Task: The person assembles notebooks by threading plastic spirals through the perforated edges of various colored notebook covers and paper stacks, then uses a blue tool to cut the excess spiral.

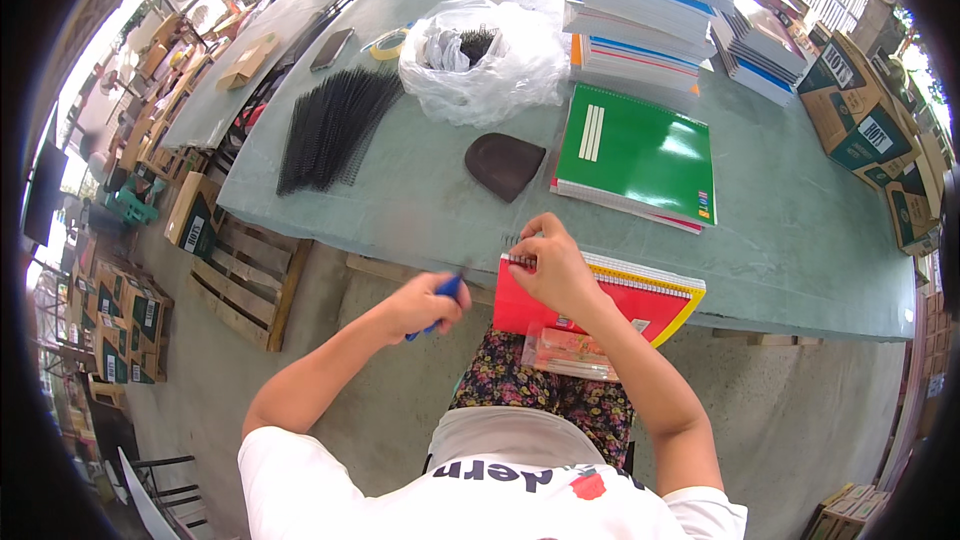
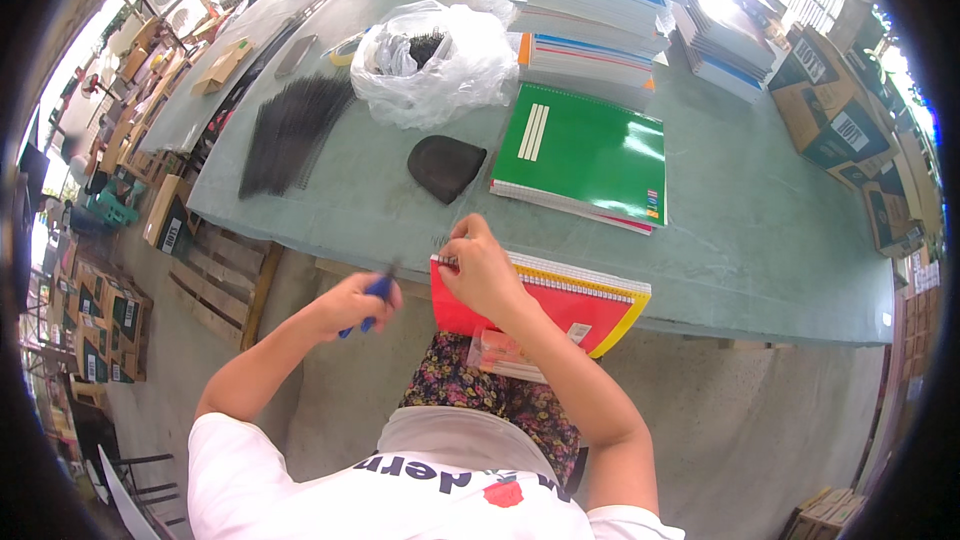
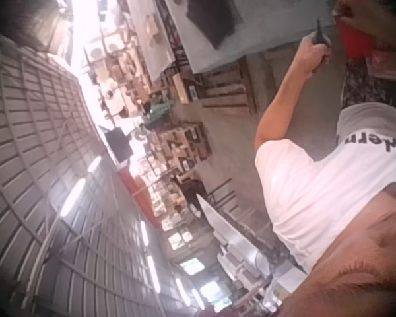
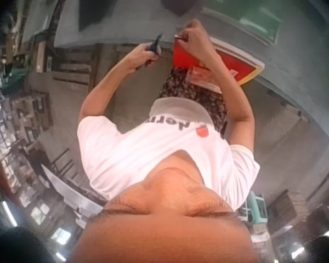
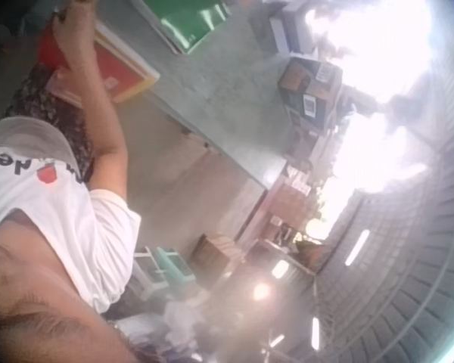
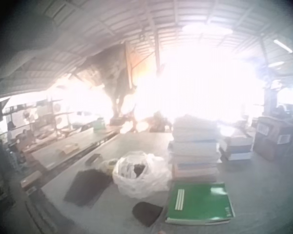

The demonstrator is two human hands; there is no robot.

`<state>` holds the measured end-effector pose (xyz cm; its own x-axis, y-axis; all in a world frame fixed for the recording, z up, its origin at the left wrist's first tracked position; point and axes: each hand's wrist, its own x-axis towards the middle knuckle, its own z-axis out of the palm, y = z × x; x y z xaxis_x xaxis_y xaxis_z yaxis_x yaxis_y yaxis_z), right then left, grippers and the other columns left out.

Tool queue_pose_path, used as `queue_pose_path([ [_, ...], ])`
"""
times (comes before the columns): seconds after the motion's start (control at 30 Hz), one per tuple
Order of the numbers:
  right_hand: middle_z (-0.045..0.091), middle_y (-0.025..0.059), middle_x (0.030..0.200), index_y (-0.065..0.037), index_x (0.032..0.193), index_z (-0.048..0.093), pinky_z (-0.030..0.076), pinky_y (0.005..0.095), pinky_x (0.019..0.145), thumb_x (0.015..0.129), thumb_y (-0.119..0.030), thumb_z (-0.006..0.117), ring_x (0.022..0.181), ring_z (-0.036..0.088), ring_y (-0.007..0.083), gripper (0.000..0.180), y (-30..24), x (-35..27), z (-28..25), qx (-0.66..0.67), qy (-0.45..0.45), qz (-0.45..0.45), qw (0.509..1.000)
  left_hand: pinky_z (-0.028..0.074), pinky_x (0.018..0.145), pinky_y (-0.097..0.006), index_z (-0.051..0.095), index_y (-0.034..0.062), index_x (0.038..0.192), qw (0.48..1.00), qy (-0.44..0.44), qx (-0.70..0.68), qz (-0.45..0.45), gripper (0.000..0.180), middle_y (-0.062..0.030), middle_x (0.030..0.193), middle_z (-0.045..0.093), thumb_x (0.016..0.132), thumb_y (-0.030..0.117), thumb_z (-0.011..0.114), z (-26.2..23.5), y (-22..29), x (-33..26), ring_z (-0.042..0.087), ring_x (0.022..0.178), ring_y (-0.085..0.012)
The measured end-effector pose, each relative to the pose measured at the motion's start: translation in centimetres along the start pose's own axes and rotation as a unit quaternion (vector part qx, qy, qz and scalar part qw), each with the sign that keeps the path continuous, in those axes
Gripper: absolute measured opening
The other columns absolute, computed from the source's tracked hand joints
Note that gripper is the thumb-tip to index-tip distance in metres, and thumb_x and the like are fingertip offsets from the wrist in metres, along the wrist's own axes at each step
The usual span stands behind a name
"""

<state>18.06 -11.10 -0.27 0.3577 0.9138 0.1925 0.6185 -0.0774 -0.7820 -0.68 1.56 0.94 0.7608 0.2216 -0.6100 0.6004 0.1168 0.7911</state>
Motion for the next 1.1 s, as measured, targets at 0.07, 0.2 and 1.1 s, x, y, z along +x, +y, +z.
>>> queue_pose_path([
  [0.07, 0.051, 0.0149, 0.104, 0.001, 0.085, 0.066, 0.051, 0.0334, 0.068, 0.072, -0.004, 0.066, 0.079, 0.061, 0.0266, 0.014, -0.7, -0.8, 0.4, -0.009, -0.021, -0.025, 0.999, 0.044, 0.060, -0.025, 0.056, -0.0011, 0.099, 0.990, 0.103, -0.043, 0.082, 0.025, -0.0019, 0.074, 0.056, 0.080, 0.014, 0.061, 0.6, 0.8, 0.7, 0.053, 0.067, -0.0103],
  [0.2, 0.049, 0.0168, 0.111, 0.005, 0.091, 0.062, 0.050, 0.0371, 0.072, 0.076, -0.005, 0.062, 0.084, 0.060, 0.0314, 0.018, -1.9, -3.2, 2.1, -0.081, -0.006, -0.100, 0.992, 0.047, 0.067, -0.026, 0.060, 0.0013, 0.093, 0.970, 0.122, -0.044, 0.204, 0.021, -0.0029, 0.078, 0.060, 0.079, 0.014, 0.068, 1.3, 3.9, 3.4, 0.055, 0.072, -0.0089],
  [1.1, 0.052, 0.0147, 0.065, 0.000, 0.079, 0.059, 0.042, 0.0439, 0.057, 0.070, -0.022, 0.061, 0.063, 0.052, 0.0317, 0.023, 19.6, -13.0, -25.3, -0.446, 0.392, 0.181, 0.784, 0.047, 0.073, -0.050, 0.059, 0.0006, 0.082, 0.719, 0.532, 0.445, 0.036, 0.019, -0.0223, 0.088, 0.060, 0.079, 0.020, 0.058, -20.1, -1.8, 11.4, 0.058, 0.088, -0.0412],
])
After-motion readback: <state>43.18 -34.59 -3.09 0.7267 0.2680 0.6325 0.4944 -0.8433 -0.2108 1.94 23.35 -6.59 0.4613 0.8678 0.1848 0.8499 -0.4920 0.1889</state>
